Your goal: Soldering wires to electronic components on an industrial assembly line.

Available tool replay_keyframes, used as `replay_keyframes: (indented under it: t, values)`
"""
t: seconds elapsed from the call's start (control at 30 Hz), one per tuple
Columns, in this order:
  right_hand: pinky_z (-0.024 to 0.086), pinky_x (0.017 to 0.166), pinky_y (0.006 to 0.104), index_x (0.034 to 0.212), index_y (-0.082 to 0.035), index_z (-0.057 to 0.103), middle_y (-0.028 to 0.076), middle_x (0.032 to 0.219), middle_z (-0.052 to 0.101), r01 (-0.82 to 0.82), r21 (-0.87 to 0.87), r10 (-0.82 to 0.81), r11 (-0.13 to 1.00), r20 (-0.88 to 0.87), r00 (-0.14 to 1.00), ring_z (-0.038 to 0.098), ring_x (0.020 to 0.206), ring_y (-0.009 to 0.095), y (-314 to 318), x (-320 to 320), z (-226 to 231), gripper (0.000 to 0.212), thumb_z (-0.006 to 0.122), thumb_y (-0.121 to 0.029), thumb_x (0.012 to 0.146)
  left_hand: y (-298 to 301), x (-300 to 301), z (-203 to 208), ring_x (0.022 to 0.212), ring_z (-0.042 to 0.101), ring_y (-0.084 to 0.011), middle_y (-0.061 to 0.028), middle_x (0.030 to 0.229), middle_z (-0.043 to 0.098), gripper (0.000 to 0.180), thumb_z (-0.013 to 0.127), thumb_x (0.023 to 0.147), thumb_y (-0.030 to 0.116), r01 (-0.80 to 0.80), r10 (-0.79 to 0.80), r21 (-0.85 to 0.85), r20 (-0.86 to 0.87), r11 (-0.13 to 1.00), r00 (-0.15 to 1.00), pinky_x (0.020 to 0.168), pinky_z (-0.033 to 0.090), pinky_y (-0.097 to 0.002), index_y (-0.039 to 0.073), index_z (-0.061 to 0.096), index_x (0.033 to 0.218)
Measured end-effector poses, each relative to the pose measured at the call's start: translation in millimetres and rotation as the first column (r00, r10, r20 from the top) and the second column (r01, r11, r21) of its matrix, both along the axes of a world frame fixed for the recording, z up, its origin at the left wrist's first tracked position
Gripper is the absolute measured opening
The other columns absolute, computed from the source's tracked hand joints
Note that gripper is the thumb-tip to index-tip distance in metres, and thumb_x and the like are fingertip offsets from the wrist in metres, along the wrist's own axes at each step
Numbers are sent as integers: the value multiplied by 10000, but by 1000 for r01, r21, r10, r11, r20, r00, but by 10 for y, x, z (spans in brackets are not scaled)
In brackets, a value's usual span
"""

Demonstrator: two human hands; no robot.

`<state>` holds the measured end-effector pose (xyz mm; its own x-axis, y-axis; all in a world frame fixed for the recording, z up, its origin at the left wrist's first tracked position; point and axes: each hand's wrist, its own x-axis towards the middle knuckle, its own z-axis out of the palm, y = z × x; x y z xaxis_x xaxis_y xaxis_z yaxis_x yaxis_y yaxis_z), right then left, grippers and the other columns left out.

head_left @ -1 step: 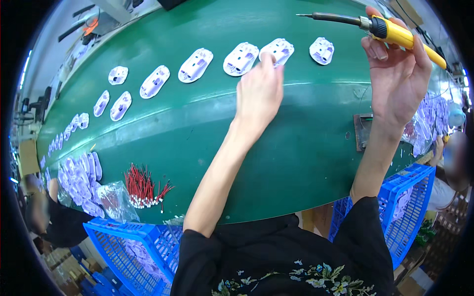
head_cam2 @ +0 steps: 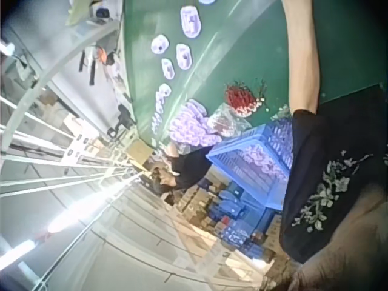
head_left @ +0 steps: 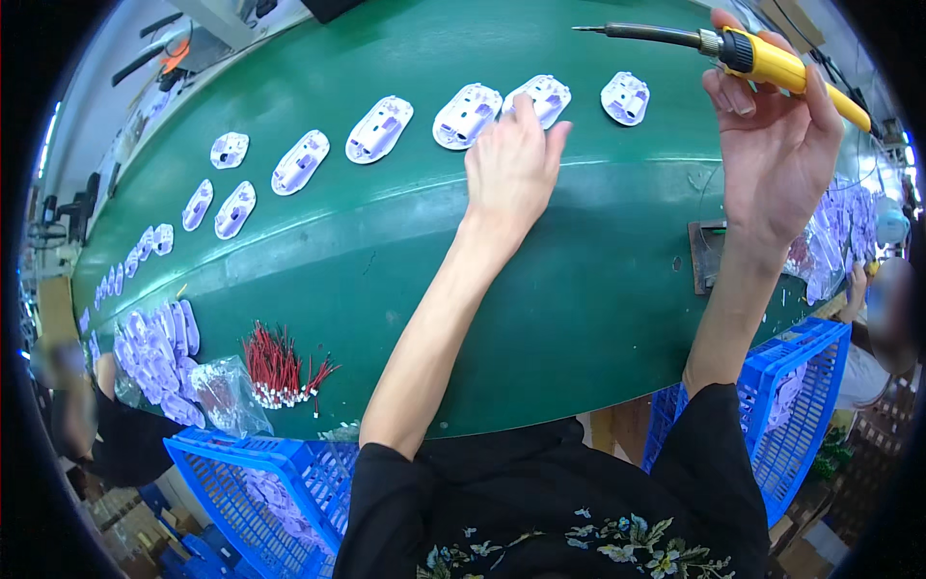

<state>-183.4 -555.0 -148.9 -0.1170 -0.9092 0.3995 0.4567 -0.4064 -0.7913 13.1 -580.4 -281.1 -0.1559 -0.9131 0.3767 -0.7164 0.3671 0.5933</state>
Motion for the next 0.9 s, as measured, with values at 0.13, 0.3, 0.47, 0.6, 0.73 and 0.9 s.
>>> replay_keyframes:
  t: [0.13,0.3,0.47,0.6,0.73,0.9]
  values:
    - [440,884,351,1251,61,589,361,1361,525,48,0,-48,999,0,999,442,729,141,24,-16,31,474,479,-339,1022,-294,-210,-131,764,699,-378,-232,805,696,234,707,892,194,-27,17,47,201,999,979,667,543,-469,-32,654,927]
    - [449,891,362,1270,65,574,362,1359,528,63,-28,-64,998,-35,997,463,741,143,49,-74,67,483,468,-336,1024,-159,-49,-172,777,699,-375,-196,853,717,254,700,899,196,2,1,-24,122,1000,993,686,542,-471,-11,683,1044]
    - [450,889,352,1268,56,590,372,1378,507,110,14,-110,994,-36,993,440,723,133,62,-4,60,479,465,-336,1023,-55,115,-213,805,704,-369,-193,916,721,318,702,903,228,6,-6,-9,59,1000,998,692,543,-460,-4,685,1120]
    - [450,893,342,1260,40,617,376,1387,497,29,-21,-29,999,-23,999,427,719,122,69,-51,46,472,466,-339,1022,-36,261,-237,826,707,-360,-193,964,718,382,729,884,284,-147,141,-93,-62,985,988,704,544,-451,0,684,1136]
    - [450,898,344,1256,43,620,380,1385,495,15,-25,-16,1000,-32,999,424,717,121,56,-59,60,476,464,-341,1023,-173,428,-179,846,695,-365,-184,944,701,330,723,887,272,-230,233,-50,49,972,971,727,537,-459,1,709,1076]
    - [461,915,363,1270,44,615,387,1373,499,13,-12,-13,1000,-41,999,425,711,124,55,-3,5,479,461,-338,1025,103,739,-15,792,673,-346,-156,894,668,226,727,885,204,-172,167,-136,-52,976,985,697,518,-425,24,735,1022]
